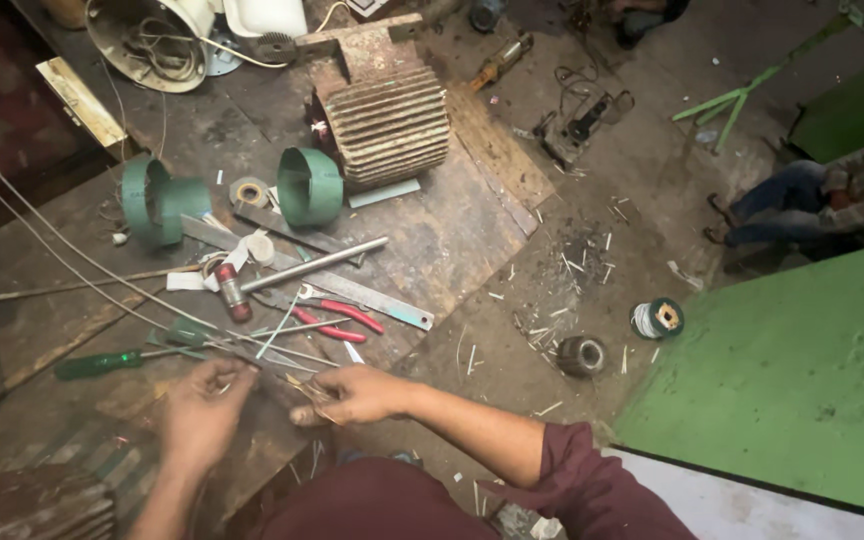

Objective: The person works at a cluttered workbench on an electric motor stator, hammering and prying old insulation and wedges out of the stator slots, discarding debris into a cardboard box, then cutting and pulling out old winding wires by hand and with pliers and scissors.

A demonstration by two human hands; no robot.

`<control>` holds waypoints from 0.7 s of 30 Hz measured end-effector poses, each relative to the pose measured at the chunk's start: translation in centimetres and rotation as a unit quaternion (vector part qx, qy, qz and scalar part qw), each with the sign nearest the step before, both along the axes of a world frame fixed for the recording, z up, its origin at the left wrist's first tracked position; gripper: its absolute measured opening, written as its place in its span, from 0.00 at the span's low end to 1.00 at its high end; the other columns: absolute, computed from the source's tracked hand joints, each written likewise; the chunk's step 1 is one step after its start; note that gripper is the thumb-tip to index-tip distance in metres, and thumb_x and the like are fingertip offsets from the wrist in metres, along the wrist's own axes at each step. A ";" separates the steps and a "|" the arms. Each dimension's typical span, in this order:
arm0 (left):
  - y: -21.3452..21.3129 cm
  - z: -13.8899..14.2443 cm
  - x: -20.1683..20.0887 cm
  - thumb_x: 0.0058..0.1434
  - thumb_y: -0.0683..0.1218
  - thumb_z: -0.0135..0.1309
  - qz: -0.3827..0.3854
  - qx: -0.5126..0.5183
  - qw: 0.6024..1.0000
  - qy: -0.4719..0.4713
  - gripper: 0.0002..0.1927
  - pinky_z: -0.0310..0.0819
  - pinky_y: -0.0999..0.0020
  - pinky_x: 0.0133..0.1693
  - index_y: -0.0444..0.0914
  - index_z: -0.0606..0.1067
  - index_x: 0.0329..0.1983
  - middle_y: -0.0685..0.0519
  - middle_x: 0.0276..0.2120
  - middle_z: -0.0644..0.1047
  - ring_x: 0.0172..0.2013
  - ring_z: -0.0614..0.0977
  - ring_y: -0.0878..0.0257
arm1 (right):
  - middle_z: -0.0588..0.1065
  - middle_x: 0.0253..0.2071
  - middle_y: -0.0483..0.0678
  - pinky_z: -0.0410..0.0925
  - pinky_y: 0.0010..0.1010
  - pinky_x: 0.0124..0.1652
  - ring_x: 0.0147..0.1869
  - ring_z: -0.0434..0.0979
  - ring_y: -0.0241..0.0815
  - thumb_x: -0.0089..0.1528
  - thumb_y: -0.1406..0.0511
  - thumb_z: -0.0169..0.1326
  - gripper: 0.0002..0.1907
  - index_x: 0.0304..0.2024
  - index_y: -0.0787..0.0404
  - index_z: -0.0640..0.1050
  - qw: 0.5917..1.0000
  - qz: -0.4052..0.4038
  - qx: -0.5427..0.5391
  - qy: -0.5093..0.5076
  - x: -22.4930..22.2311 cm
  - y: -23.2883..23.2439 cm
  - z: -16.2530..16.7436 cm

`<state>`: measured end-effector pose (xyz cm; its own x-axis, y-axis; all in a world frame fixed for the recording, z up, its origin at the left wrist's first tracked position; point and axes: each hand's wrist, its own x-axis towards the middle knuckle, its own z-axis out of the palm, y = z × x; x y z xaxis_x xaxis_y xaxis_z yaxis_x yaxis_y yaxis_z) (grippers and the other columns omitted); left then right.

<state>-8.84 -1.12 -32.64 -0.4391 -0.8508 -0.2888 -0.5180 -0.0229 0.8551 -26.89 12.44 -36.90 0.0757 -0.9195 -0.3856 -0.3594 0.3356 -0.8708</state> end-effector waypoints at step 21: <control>7.3 4.9 7.3 0.58 0.44 0.61 -0.280 -0.469 0.823 0.155 0.12 0.77 0.59 0.40 0.36 0.78 0.44 0.49 0.37 0.81 0.36 0.84 0.55 | 0.72 0.36 0.51 0.69 0.34 0.50 0.42 0.74 0.45 0.75 0.64 0.51 0.10 0.42 0.65 0.76 0.970 0.054 -0.229 -0.054 3.4 2.8 6.4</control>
